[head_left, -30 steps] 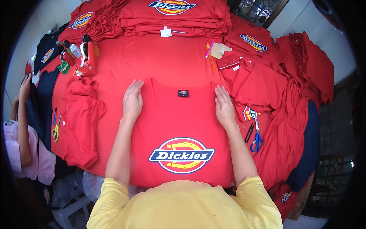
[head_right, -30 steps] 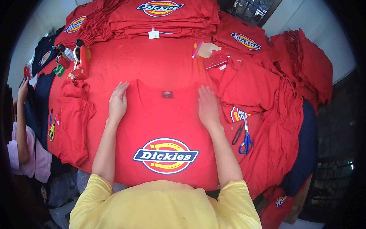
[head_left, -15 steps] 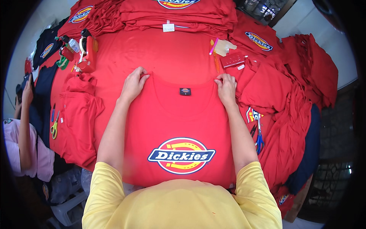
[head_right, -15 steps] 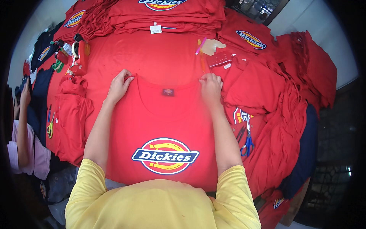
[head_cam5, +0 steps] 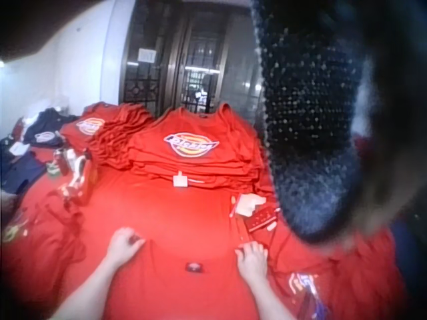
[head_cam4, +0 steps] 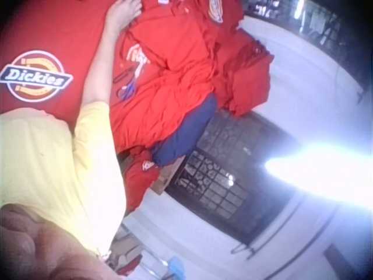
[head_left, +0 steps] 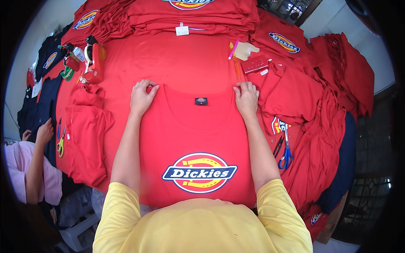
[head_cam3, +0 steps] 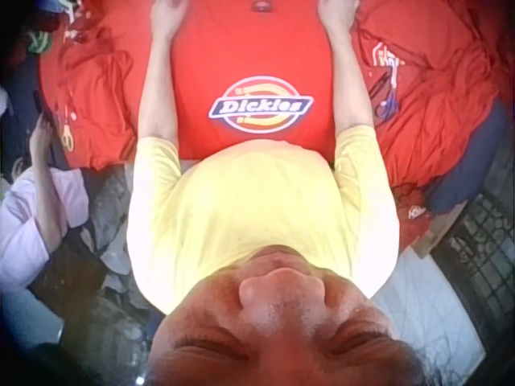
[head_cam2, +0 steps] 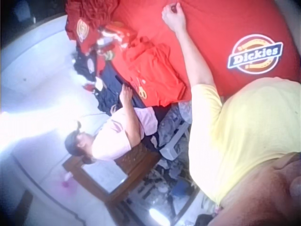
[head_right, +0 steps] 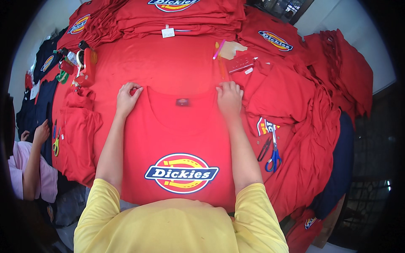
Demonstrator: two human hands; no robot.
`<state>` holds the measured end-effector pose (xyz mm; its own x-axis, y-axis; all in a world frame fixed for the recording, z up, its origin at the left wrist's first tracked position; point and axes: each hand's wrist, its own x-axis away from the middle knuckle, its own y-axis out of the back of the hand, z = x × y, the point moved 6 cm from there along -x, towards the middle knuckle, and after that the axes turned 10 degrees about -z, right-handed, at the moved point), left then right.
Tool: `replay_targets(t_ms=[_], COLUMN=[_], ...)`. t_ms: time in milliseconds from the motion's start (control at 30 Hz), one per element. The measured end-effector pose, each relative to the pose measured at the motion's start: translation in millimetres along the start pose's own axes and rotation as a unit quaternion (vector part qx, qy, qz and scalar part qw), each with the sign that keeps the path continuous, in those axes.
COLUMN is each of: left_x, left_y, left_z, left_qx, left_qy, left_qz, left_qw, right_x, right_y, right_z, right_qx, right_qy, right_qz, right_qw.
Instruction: The person trims loose threads using scissors and then folds several red t-shirts one by one, placing the finished items into a stack on the table.
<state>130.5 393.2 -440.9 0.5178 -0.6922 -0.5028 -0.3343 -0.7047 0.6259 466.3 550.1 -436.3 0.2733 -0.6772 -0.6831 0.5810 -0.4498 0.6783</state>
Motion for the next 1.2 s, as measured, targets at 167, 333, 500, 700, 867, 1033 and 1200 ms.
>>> replay_targets(t_ms=[167,333,500,700,867,1033,1200], left_x=[-1,-6,30,123,122,111,111], left_y=[0,0,17,-10,-20,-22,-29], left_z=[3,3,-89,-156,-159,-161,-143], left_qx=[0.003,0.012,-0.052,-0.009,-0.02,0.09,0.136], left_qy=[0.001,0.003,-0.128,-0.121,-0.086,-0.039,0.041], left_qz=[-0.011,0.039,0.01,0.221,0.279,0.328,0.327], left_qw=[1.0,0.999,0.99,0.968,0.956,0.94,0.934], right_x=[0,-3,-4,68,74,64,81], right_y=[1,-1,44,70,68,56,58], right_z=[-1,-6,15,73,80,84,99], right_qx=[0.004,-0.073,-0.21,-0.247,-0.227,-0.23,-0.146], right_qy=[-0.008,-0.031,-0.052,0.03,-0.004,0.035,0.208], right_qz=[0.009,0.035,0.127,0.336,0.361,0.466,0.479], right_qw=[1.0,0.996,0.968,0.908,0.905,0.853,0.84])
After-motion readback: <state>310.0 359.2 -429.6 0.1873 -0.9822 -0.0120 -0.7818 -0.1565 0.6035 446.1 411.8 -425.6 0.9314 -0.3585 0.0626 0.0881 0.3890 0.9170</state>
